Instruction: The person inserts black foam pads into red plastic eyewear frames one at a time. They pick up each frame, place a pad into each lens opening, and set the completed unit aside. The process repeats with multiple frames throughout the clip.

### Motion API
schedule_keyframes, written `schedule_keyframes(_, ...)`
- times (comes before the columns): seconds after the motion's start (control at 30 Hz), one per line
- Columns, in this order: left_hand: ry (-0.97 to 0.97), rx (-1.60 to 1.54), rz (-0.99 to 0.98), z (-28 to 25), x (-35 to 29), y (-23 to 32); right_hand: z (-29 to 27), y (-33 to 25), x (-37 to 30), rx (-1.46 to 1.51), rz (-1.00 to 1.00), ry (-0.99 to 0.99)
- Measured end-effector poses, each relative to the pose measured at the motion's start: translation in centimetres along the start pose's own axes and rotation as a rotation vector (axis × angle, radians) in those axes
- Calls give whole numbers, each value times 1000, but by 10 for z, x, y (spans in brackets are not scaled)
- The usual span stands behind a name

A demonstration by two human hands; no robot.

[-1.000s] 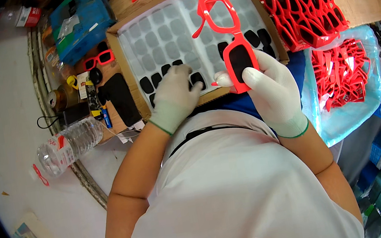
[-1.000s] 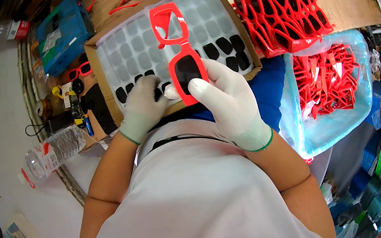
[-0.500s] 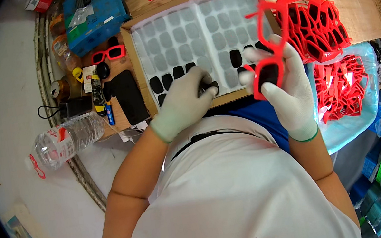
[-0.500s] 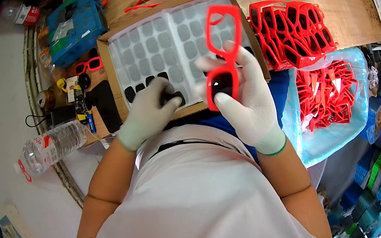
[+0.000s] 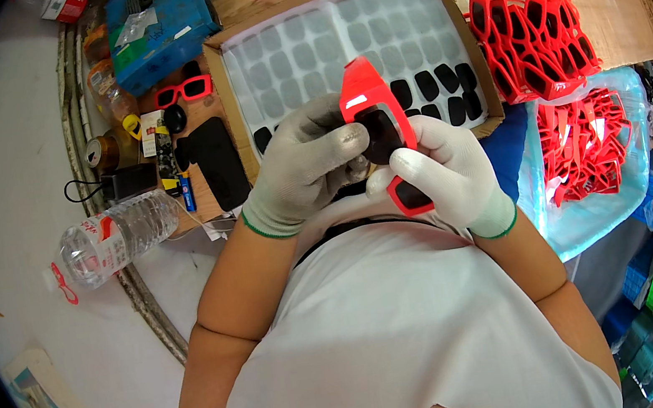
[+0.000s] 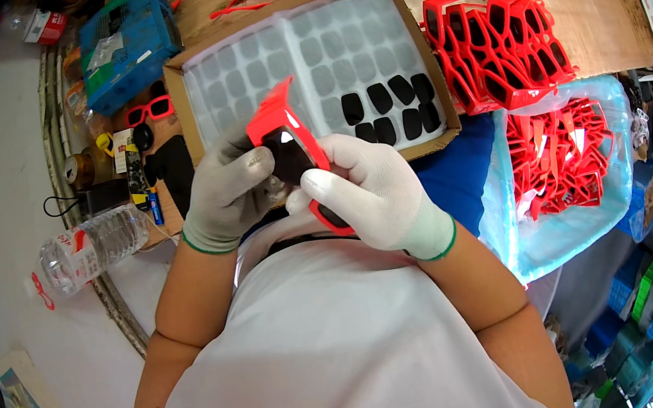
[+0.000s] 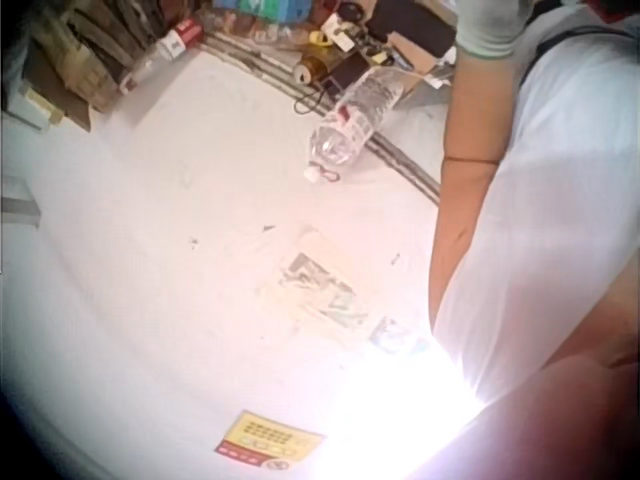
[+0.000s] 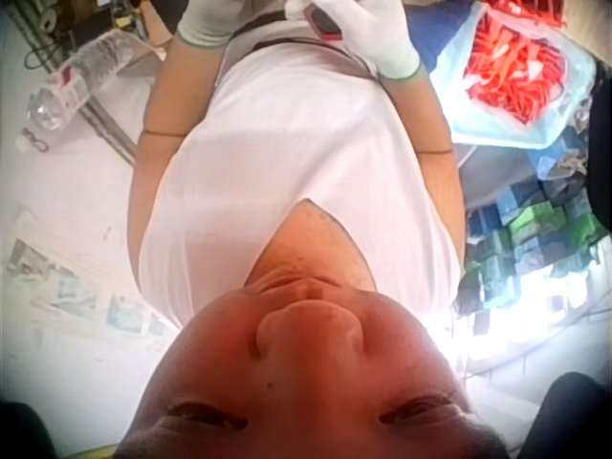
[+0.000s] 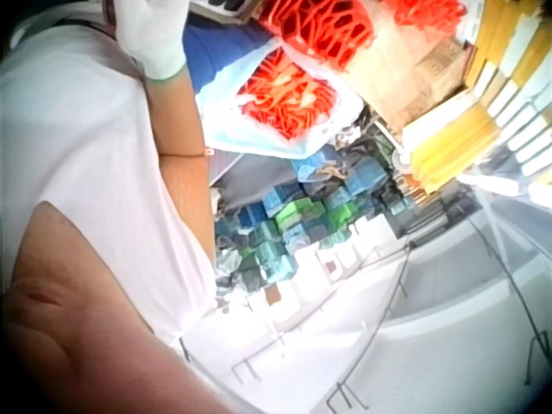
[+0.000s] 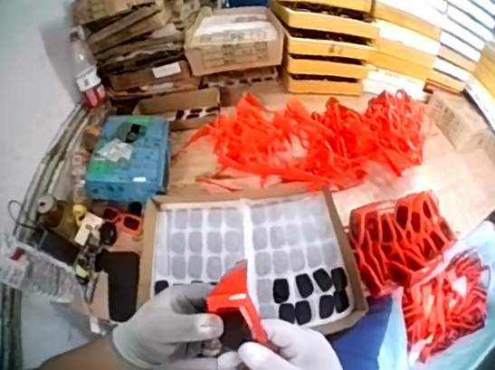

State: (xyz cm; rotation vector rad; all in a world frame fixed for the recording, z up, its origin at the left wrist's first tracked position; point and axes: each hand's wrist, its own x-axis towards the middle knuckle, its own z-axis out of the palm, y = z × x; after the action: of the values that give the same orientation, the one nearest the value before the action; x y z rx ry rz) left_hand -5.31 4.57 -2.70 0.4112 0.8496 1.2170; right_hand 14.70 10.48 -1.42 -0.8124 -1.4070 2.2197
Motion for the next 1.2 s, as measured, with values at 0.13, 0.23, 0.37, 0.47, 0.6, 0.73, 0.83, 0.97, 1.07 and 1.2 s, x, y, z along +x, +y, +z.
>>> schedule_keyframes(0.13, 81, 226, 60, 12, 0, -1, -1, 6, 0, 54, 12, 41)
schedule_keyframes(0.23, 142, 240, 43, 15, -3, -5, -5, 7, -2, 35, 73, 24)
schedule_keyframes(0.37, 203, 307, 60, 23, -6, -1, 1, 6, -1, 41, 54, 63)
schedule_keyframes(0.47, 182, 290, 59, 25, -12, 4, -1, 7, -1, 49, 77, 35)
schedule_keyframes(0.6, 205, 310, 89, 21, -13, -3, -2, 11, -1, -39, 72, 27)
schedule_keyframes(0.73, 184, 275, 32, 18, -16, -1, 0, 10, 0, 2, 78, 22)
schedule_keyframes(0.83, 195, 282, 70, 17, -16, -4, -1, 9, 2, -4, 101, 2)
schedule_keyframes(0.97, 211, 286, 102, 18, -16, -4, 4, 13, 4, 176, 126, 16)
schedule_keyframes(1.07, 203, 373, 121, 17, -17, -4, 2, 24, 5, 267, 99, 4)
schedule_keyframes(1.2, 235, 390, 138, 16, -20, -6, 0, 31, 7, 260, 64, -57)
